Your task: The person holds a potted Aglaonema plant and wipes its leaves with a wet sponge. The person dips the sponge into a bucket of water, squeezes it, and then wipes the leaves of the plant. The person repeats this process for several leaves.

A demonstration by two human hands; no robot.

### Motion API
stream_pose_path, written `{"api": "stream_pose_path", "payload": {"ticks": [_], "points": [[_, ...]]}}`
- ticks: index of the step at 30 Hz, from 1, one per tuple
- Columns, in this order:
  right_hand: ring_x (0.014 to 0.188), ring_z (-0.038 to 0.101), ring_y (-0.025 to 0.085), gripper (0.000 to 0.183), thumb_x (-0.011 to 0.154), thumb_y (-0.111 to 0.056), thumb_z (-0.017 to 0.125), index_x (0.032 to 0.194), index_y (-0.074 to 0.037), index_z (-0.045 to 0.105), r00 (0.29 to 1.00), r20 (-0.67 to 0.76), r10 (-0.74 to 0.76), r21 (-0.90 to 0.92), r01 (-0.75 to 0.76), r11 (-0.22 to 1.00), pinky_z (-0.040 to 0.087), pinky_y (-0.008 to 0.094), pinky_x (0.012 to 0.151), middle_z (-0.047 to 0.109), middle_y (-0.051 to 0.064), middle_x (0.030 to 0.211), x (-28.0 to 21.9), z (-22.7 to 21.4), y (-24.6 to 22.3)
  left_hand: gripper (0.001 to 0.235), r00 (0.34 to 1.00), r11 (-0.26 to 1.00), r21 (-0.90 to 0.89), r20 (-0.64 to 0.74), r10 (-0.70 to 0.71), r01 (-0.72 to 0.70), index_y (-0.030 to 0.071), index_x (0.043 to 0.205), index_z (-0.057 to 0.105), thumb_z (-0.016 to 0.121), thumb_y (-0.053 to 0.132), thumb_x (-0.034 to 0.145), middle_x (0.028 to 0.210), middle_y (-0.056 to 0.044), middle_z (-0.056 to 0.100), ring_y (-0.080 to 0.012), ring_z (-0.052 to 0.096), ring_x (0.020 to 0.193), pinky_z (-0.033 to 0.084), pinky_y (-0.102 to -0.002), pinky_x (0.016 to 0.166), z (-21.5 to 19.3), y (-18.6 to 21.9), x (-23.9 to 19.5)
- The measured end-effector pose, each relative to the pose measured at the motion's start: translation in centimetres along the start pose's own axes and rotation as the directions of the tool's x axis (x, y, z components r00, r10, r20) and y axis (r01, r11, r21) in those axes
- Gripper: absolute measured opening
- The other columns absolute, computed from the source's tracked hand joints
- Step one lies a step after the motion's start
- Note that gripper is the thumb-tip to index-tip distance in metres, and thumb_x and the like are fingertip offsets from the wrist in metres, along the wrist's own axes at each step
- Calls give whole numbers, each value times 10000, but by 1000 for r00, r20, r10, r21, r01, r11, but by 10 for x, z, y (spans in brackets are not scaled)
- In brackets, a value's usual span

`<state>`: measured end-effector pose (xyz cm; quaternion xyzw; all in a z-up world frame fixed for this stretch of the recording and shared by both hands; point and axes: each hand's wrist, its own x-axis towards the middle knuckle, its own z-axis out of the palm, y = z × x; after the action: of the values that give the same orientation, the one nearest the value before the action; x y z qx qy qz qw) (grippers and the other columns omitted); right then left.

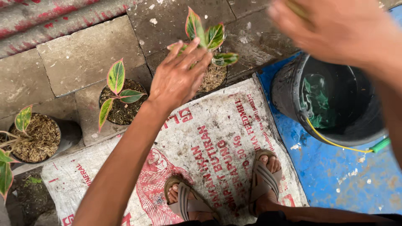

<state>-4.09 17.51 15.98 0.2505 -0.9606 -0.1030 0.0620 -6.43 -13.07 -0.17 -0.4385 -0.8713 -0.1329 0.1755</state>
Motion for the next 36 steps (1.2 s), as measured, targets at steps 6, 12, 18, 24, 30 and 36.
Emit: {"api": "stream_pose_path", "payload": {"ticks": [6, 12, 18, 24, 30, 36], "points": [[825, 761, 244, 445, 854, -471, 741, 1275, -349, 665, 626, 732, 268, -76, -316, 946, 609, 430, 817, 780, 57, 923, -97, 131, 99, 101, 963, 937, -311, -162, -216, 158, 131, 1097, 767, 779, 172, 1006, 1108, -37, 783, -170, 777, 950, 645, -363, 780, -21, 52, -40], [1021, 685, 300, 516, 817, -541, 789, 1238, -264, 679, 581, 782, 224, -80, -263, 961, 582, 442, 881, 724, 121, 1137, -169, 281, 99, 141, 660, 305, -744, 233, -714, 594, 44, 1039, 798, 784, 136, 932, 918, -45, 806, -74, 714, 783, 575, -227, 712, -5, 92, -32], [640, 716, 260, 350, 874, -223, 760, 1219, -182, 716, 151, 985, 81, 39, -656, 754, 638, 395, 535, 746, 168, 895, -156, 251, 108, 159, 639, 248, -814, 184, -747, 524, 27, 1063, 771, 765, 112, 930, 916, -37, 792, -57, 703, 794, 582, -206, 732, -4, 84, -6], [742, 750, 252, 403, 995, -325, 622, 1386, -225, 629, 688, 691, 222, 75, -373, 925, 613, 386, 678, 776, 119, 945, -73, 81, 88, 160, 725, 556, -650, -12, -688, 518, 77, 1111, 780, 744, 108, 959, 972, -67, 806, -121, 732, 730, 583, -266, 662, -28, 59, 26], [824, 727, 393, 334, 1020, -267, 596, 1274, -66, 672, 995, 102, -16, 475, -35, 880, 560, 498, 784, 730, 209, 893, 16, -8, -8, 142, 794, 735, -415, -51, -606, 535, 85, 1070, 793, 725, 103, 947, 858, -192, 748, -364, 732, 770, 580, -465, 725, -32, 42, 54], [825, 689, 444, 250, 1047, -228, 592, 1051, -22, 733, 987, -139, -79, 605, 148, 782, 538, 549, 767, 697, 235, 849, 64, -11, -56, 129, 832, 673, -568, 38, -553, 473, 46, 959, 783, 687, 59, 874, 840, -187, 752, -288, 766, 727, 594, -429, 671, -28, 38, 54]]}}
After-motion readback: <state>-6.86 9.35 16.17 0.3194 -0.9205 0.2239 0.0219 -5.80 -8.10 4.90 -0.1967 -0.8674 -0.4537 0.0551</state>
